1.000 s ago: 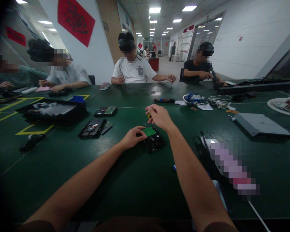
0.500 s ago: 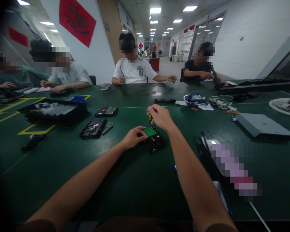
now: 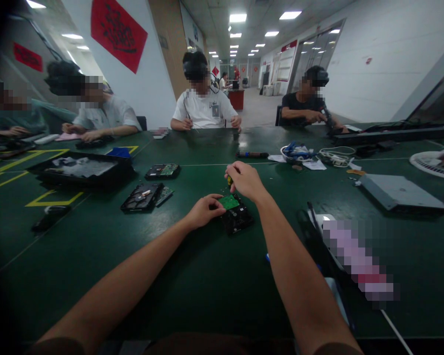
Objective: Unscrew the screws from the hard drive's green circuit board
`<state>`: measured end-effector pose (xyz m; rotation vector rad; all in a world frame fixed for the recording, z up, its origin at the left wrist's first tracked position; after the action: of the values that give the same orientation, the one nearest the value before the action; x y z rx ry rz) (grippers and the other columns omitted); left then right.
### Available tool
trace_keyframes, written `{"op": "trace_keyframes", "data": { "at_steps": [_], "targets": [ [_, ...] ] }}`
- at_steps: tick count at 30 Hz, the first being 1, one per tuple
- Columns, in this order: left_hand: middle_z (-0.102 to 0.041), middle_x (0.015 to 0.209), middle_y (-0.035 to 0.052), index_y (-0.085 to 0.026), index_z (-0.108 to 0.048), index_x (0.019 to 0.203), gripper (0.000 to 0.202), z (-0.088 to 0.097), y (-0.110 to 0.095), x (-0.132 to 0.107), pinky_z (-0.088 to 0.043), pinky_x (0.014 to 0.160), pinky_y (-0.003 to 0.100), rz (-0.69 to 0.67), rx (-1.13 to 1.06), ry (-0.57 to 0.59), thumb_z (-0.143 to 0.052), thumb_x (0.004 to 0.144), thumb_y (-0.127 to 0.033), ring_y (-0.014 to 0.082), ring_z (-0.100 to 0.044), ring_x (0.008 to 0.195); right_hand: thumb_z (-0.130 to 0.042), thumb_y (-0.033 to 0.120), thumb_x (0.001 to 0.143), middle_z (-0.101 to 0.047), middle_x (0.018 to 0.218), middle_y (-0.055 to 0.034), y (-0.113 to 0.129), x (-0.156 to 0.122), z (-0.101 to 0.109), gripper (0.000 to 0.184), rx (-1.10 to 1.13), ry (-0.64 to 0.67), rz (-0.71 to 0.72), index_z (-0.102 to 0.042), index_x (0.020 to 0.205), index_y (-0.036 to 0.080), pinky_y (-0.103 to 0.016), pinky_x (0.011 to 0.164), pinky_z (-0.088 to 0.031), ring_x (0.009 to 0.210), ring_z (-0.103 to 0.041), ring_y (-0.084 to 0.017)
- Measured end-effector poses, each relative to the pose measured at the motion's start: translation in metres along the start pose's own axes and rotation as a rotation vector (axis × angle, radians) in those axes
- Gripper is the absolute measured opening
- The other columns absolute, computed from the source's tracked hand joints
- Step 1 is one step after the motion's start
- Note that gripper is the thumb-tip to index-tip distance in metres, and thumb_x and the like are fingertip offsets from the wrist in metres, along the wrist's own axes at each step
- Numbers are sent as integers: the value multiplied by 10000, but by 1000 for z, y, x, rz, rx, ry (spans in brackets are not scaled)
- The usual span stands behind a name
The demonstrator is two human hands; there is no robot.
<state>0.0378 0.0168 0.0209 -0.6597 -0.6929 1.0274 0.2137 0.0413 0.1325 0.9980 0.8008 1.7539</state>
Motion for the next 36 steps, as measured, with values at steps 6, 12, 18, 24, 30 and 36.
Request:
{"op": "trace_keyframes", "data": {
  "at_steps": [6,12,18,24,30,36],
  "targets": [
    [-632,1346,88,-211,-767,803,102,0,-1,-1,-448,1092,417,-12,7,-2,-768,819,-311,272,-591,1270,-471,532,1009,-715,786,-50,4,-1,-1,397,16,66,56,-680,1045,196,-266,545,-484,589,-669,-151],
    [-632,1346,95,-201,-760,798,100,2,-4,-2,-455,1083,423,-6,0,4,-763,823,-298,276,-590,1269,-575,445,958,-701,698,-21,11,-3,10,293,-242,-90,43,-666,844,191,-293,626,-464,554,-637,-147],
    [-630,1351,96,-201,-767,809,105,2,-4,-2,-447,1098,431,8,5,7,-767,823,-306,281,-593,1266,-440,462,1021,-750,991,-53,7,-2,3,351,-86,-33,18,-671,969,204,-266,529,-470,506,-630,-102],
    [-633,1345,87,-197,-762,798,94,0,-1,-1,-466,1071,431,-10,-7,4,-772,816,-289,281,-601,1249,-469,540,1005,-734,827,-50,11,-2,6,424,-223,-19,87,-702,904,200,-293,586,-452,579,-630,-141],
    [-629,1344,92,-191,-753,800,100,1,-2,-2,-456,1078,428,-6,-9,3,-772,818,-288,276,-599,1248,-532,424,984,-730,775,-41,13,-4,11,315,-298,-93,45,-686,842,189,-300,584,-442,534,-598,-134],
    [-635,1335,92,-195,-759,800,103,1,-4,-2,-451,1084,429,-6,-14,1,-771,821,-295,275,-601,1248,-426,537,1026,-754,944,-64,9,-3,2,439,-103,32,49,-701,963,201,-281,536,-482,518,-622,-116]
  ]
}}
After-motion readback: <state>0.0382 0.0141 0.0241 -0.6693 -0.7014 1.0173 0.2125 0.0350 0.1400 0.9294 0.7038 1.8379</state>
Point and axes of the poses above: each hand's wrist, its own x-axis towards the middle knuckle, its own z-axis out of the back of the hand, y = z × x, the point moved 4 cm from there along x, towards the middle knuckle
